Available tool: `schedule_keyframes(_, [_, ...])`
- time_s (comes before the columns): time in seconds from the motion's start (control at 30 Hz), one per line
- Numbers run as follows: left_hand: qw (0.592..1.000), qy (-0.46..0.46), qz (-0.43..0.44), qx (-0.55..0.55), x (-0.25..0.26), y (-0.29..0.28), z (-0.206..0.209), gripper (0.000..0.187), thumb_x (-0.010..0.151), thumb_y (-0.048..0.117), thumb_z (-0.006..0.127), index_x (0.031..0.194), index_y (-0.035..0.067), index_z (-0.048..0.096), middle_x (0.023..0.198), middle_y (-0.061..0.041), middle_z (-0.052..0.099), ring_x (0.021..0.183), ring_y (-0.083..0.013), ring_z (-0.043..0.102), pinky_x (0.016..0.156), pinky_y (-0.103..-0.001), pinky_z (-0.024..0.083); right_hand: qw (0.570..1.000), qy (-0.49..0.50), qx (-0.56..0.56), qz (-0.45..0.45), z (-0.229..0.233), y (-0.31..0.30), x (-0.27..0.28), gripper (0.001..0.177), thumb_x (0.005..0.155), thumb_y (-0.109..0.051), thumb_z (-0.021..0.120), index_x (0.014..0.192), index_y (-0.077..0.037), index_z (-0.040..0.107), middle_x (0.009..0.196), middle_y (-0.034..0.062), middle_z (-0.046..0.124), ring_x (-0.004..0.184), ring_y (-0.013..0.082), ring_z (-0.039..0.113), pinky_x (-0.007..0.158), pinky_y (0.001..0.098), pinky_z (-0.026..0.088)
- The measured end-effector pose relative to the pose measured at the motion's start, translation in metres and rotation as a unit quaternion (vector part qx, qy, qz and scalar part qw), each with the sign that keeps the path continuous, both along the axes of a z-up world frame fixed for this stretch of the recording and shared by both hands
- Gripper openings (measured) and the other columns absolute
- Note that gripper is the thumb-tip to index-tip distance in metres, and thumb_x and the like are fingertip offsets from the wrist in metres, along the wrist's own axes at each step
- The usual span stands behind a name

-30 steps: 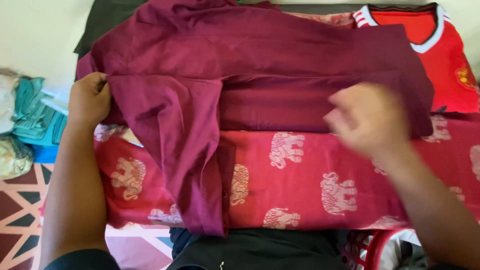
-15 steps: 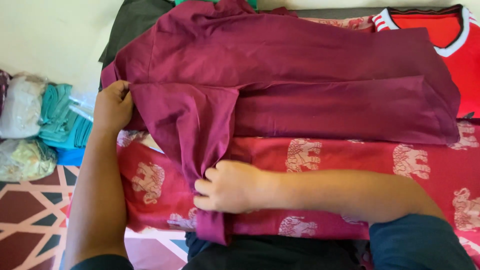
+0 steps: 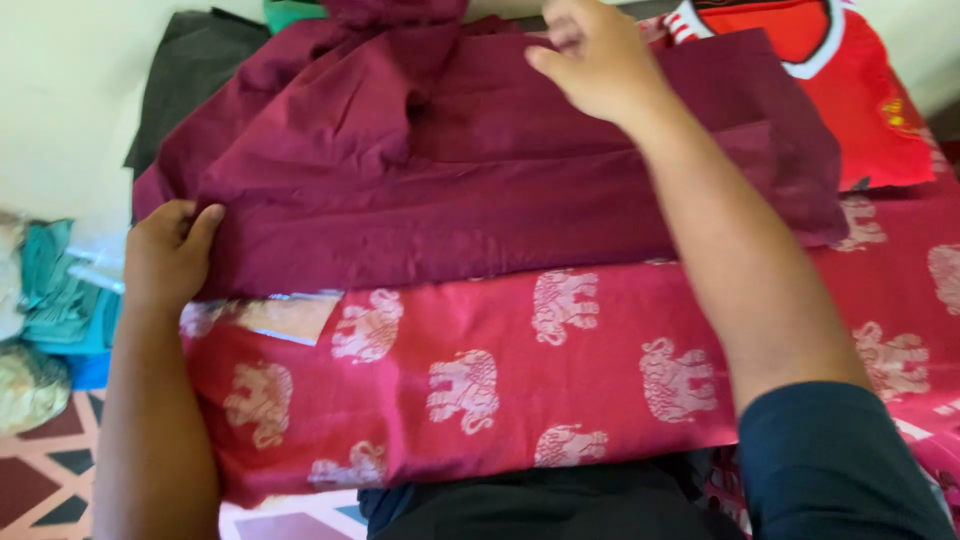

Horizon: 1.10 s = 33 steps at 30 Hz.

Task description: Folding a maroon button-down shirt on a table.

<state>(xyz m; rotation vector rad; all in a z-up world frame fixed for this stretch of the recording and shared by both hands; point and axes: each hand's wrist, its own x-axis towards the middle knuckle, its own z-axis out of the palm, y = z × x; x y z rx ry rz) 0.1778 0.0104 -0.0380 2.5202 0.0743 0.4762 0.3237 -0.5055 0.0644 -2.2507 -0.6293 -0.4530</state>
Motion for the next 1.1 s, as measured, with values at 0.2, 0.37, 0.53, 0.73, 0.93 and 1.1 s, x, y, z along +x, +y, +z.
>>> schedule_keyframes(0.2, [0.998, -0.027, -0.017, 0.054, 0.002, 0.017, -0.017, 0.029, 0.122, 0.012, 0.073, 0.117, -0.016, 0.07, 0.094, -0.024, 0.071, 0.071, -0.033, 0.062, 0.062, -0.042, 0.047, 0.967, 0.02, -0.216, -0.136, -0.008, -0.137, -0.052, 0.022, 0.1, -0.016, 0.074, 0.115, -0.002, 0.076, 0.098, 0.0147, 0.075, 0.078, 0.0342, 0.068, 0.067, 0.0446, 0.051])
schedule_keyframes(0.37, [0.982, 0.109, 0.064, 0.139, 0.014, 0.009, -0.001, 0.048, 0.129, 0.034, 0.063, 0.117, -0.01, 0.075, 0.092, -0.025, 0.073, 0.07, -0.038, 0.066, 0.063, -0.047, 0.052, 0.96, 0.041, -0.217, -0.174, -0.028, -0.198, -0.075, 0.033, 0.101, -0.02, 0.078, 0.123, 0.005, 0.076, 0.097, 0.0195, 0.072, 0.073, 0.0308, 0.065, 0.062, 0.0403, 0.052])
schedule_keyframes(0.53, [0.933, 0.235, 0.171, 0.212, 0.028, -0.015, 0.021, 0.076, 0.133, 0.057, 0.053, 0.103, -0.008, 0.08, 0.079, -0.027, 0.077, 0.054, -0.0344, 0.07, 0.053, -0.042, 0.055, 0.972, 0.098, -0.153, -0.152, -0.043, -0.213, -0.075, 0.032, 0.1, -0.023, 0.082, 0.117, 0.003, 0.076, 0.108, 0.0193, 0.058, 0.083, 0.0271, 0.059, 0.07, 0.037, 0.051])
schedule_keyframes(0.73, [0.976, -0.001, 0.125, 0.179, 0.03, -0.011, -0.014, 0.025, 0.12, 0.017, 0.075, 0.109, -0.005, 0.078, 0.09, -0.019, 0.074, 0.066, -0.0272, 0.067, 0.06, -0.04, 0.056, 0.969, 0.025, -0.159, -0.187, -0.059, -0.216, -0.067, 0.018, 0.111, -0.013, 0.072, 0.11, 0.005, 0.074, 0.09, 0.0172, 0.069, 0.066, 0.0264, 0.058, 0.059, 0.0387, 0.048])
schedule_keyframes(0.93, [0.965, -0.117, 0.082, 0.22, 0.024, -0.005, -0.029, 0.028, 0.119, 0.019, 0.081, 0.111, -0.008, 0.076, 0.095, -0.021, 0.076, 0.075, -0.0357, 0.07, 0.067, -0.042, 0.055, 0.934, 0.045, -0.238, -0.261, -0.067, -0.214, -0.062, 0.027, 0.101, -0.028, 0.083, 0.108, -0.002, 0.079, 0.089, 0.0151, 0.074, 0.07, 0.0308, 0.067, 0.059, 0.0424, 0.052])
schedule_keyframes(1.1, [0.971, -0.068, 0.108, 0.2, 0.001, -0.024, 0.014, 0.028, 0.117, 0.029, 0.078, 0.117, 0.001, 0.076, 0.096, -0.011, 0.077, 0.077, -0.0318, 0.071, 0.064, -0.043, 0.054, 0.928, 0.029, -0.249, -0.277, -0.062, -0.22, -0.068, 0.039, 0.107, -0.034, 0.083, 0.128, -0.002, 0.074, 0.101, 0.0201, 0.075, 0.081, 0.0363, 0.071, 0.068, 0.0466, 0.054])
